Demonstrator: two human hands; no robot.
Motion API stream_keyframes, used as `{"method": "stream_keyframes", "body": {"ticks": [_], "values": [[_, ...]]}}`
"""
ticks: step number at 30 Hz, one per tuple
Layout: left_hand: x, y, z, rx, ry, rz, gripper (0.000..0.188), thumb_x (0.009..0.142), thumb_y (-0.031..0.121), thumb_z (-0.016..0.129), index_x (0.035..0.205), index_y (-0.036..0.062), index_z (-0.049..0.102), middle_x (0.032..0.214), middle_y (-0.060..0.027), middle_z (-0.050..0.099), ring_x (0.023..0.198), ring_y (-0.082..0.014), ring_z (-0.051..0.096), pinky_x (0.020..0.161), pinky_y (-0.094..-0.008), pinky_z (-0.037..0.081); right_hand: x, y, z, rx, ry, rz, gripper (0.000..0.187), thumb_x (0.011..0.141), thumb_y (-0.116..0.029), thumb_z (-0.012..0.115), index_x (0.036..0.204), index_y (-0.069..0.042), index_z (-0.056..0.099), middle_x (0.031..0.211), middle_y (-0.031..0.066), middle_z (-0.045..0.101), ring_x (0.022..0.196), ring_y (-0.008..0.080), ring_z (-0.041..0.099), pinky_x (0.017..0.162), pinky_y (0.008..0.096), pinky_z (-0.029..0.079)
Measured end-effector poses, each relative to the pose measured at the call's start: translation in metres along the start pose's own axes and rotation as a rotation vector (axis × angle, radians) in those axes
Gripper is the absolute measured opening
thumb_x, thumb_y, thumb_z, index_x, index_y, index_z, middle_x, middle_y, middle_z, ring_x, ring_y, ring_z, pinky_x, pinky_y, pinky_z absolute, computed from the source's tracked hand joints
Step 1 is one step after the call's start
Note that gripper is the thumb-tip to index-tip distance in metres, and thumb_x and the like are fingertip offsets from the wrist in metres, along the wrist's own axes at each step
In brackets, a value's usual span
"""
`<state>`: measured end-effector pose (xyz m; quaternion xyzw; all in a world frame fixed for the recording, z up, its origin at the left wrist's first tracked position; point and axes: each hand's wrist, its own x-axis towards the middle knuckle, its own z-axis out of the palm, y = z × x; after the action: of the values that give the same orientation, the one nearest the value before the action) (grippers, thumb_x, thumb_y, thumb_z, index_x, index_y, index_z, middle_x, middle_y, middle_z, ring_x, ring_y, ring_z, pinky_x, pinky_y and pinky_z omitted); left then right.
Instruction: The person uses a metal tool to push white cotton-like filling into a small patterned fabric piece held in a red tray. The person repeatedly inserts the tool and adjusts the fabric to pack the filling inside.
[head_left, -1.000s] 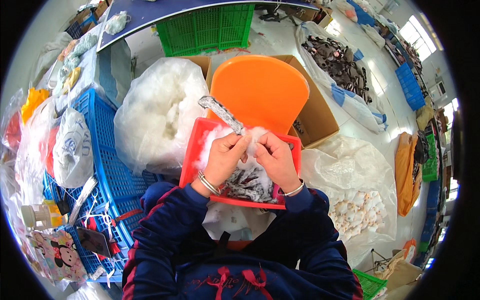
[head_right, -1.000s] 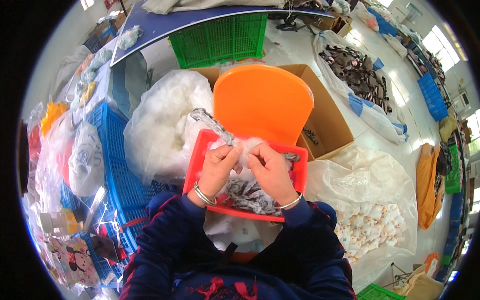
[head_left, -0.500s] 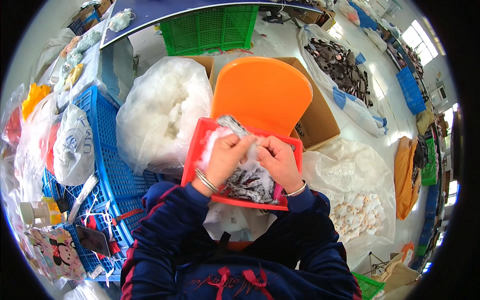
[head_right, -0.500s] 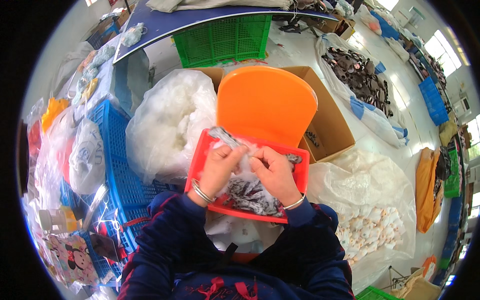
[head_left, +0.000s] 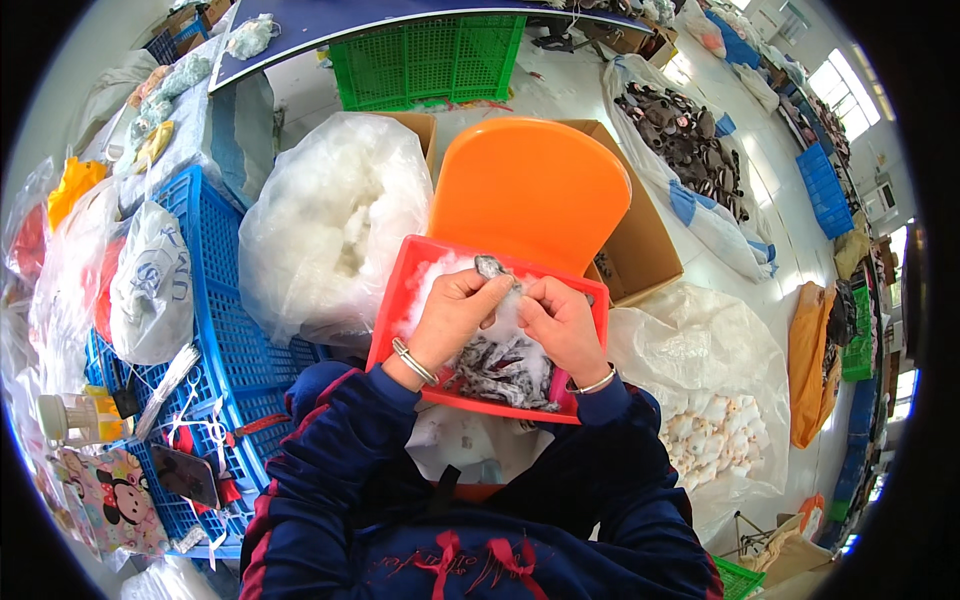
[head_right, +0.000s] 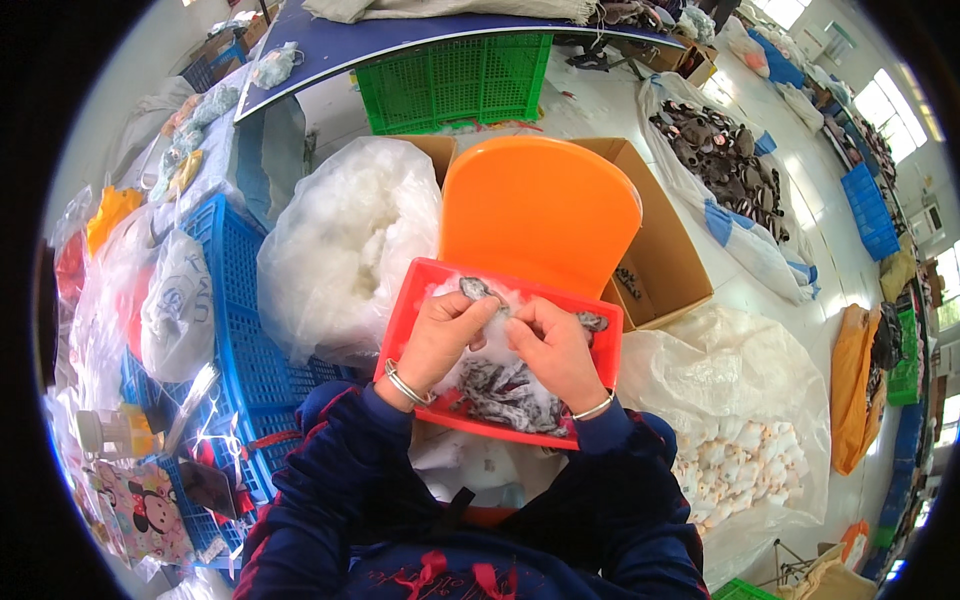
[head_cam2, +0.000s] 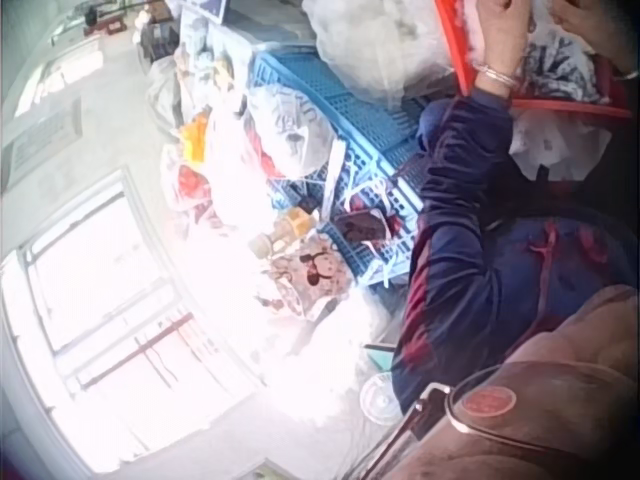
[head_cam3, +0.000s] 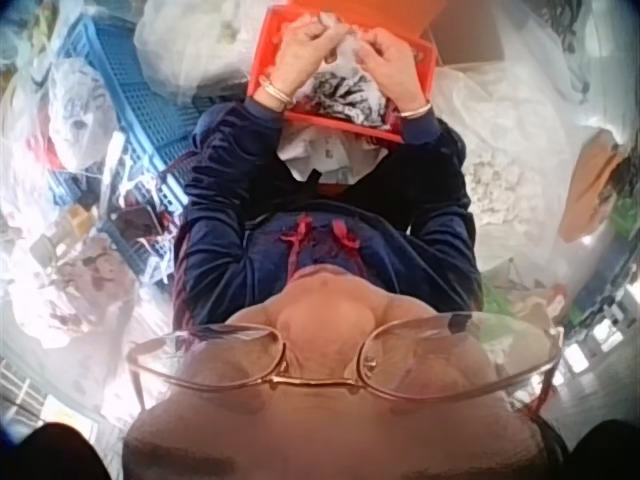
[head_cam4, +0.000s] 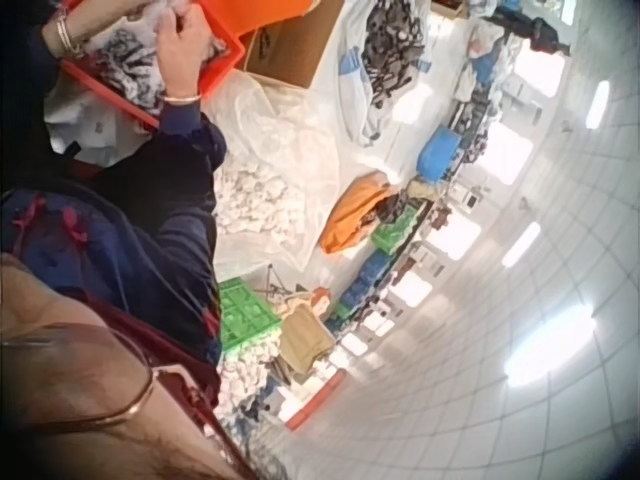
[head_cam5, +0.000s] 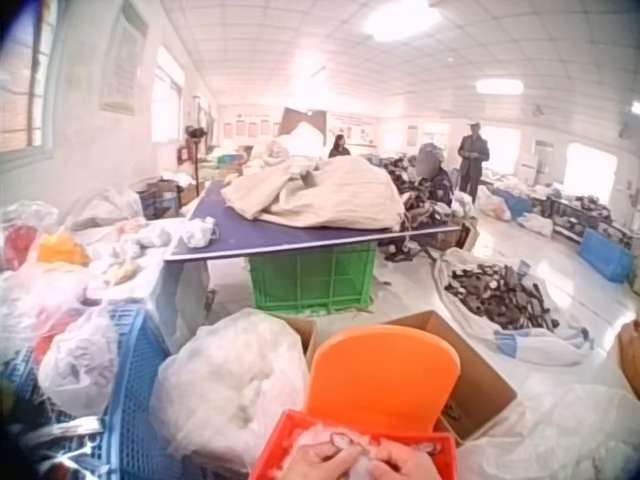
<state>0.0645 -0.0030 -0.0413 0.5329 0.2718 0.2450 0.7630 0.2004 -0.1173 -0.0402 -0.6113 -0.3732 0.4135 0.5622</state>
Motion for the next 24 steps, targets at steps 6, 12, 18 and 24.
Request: {"method": "stream_keyframes", "body": {"ticks": [6, 12, 18, 24], "values": [[0.009, 0.005, -0.015, -0.062, 0.017, 0.056, 0.022, 0.093, 0.019, 0.066, 0.079, 0.0023, 0.065, 0.062, 0.0036, 0.054, 0.053, -0.0032, 0.046, 0.049, -0.0213, 0.036, -0.002, -0.005, -0.005, -0.059, -0.010, -0.026, 0.011, 0.093, -0.007, 0.061, 0.086, -0.001, 0.054, 0.075, -0.0010, 0.057, 0.067, 0.0043, 0.051, 0.060, 0.0210, 0.042], [0.000, -0.002, 0.001, -0.040, -0.008, 0.000, 0.026, 0.091, 0.020, 0.069, 0.073, 0.0022, 0.061, 0.061, 0.0022, 0.054, 0.052, -0.0045, 0.048, 0.047, -0.0220, 0.036, 0.001, 0.002, -0.001, 0.040, -0.018, 0.007, 0.011, 0.094, -0.007, 0.060, 0.086, -0.002, 0.054, 0.076, -0.0009, 0.057, 0.067, 0.0041, 0.051, 0.060, 0.0208, 0.042], [0.006, 0.003, -0.014, 0.057, 0.019, -0.043, 0.030, 0.092, 0.019, 0.068, 0.069, 0.0048, 0.055, 0.060, 0.0011, 0.051, 0.052, -0.0053, 0.045, 0.048, -0.0230, 0.036, 0.001, -0.007, -0.003, -0.024, -0.073, 0.110, 0.012, 0.095, -0.010, 0.058, 0.087, -0.002, 0.055, 0.076, -0.0006, 0.057, 0.067, 0.0050, 0.051, 0.059, 0.0212, 0.042], [0.020, 0.019, -0.042, -0.277, 0.125, 0.016, 0.036, 0.091, 0.019, 0.069, 0.064, 0.0112, 0.047, 0.060, 0.0032, 0.043, 0.052, -0.0068, 0.036, 0.049, -0.0255, 0.032, -0.006, -0.013, -0.030, -0.102, -0.109, 0.108, 0.012, 0.096, -0.012, 0.060, 0.094, -0.001, 0.056, 0.077, -0.0008, 0.057, 0.068, 0.0049, 0.051, 0.061, 0.0221, 0.042]]}}
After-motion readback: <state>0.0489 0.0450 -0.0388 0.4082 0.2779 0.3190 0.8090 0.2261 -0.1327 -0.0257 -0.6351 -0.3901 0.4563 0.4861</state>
